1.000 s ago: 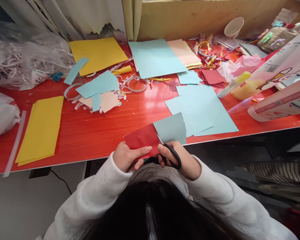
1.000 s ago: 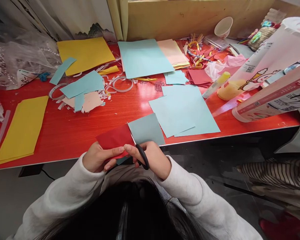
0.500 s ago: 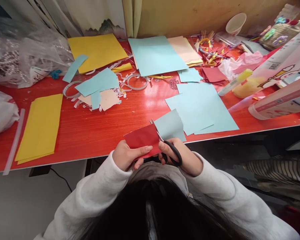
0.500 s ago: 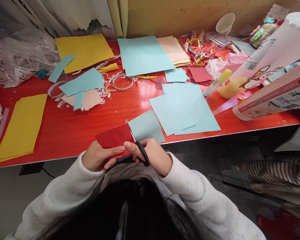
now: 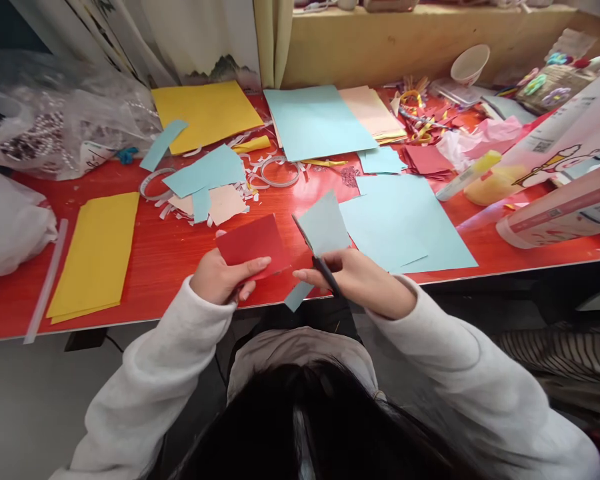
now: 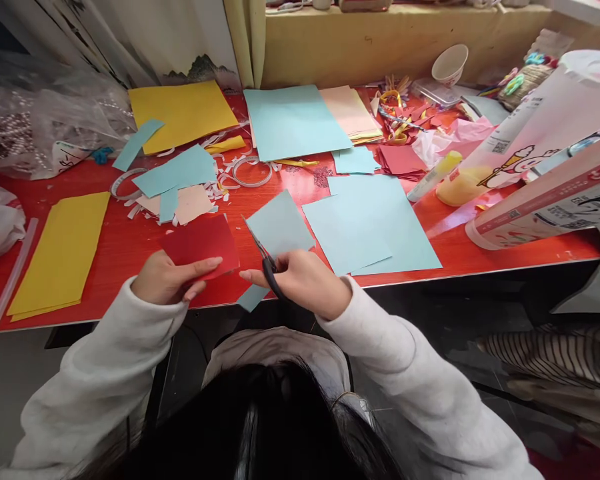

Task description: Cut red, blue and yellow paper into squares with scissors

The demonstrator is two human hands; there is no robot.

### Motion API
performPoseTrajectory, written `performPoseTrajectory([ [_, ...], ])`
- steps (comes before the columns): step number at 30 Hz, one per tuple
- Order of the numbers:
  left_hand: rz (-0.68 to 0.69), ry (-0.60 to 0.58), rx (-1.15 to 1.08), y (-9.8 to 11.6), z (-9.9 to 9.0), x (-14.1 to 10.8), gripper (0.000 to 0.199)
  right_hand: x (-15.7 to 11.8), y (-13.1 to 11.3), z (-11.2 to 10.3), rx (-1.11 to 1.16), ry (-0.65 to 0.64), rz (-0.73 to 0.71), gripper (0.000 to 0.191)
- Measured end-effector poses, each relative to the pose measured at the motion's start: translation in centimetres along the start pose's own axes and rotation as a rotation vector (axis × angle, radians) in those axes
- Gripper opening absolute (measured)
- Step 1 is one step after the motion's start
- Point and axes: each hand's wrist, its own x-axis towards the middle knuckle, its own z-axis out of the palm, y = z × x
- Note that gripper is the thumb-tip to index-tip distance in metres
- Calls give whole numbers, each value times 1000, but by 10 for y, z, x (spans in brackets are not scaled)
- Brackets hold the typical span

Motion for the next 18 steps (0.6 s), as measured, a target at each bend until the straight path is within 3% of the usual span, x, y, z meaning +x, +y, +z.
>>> performPoseTrajectory([
  [6,111,145,-36,1,-16,9,32,23,-22,-7,-595,85,-127,35],
  [10,153,102,44,-11,-17,10,24,24,-32,2,-772,186,-115,37],
  [15,233,187,167,-16,-13,9,20,23,-29,7,-663,256,-196,28],
  [18,221,166,163,-16,-10,10,24,20,-27,4,-247,107,-304,23],
])
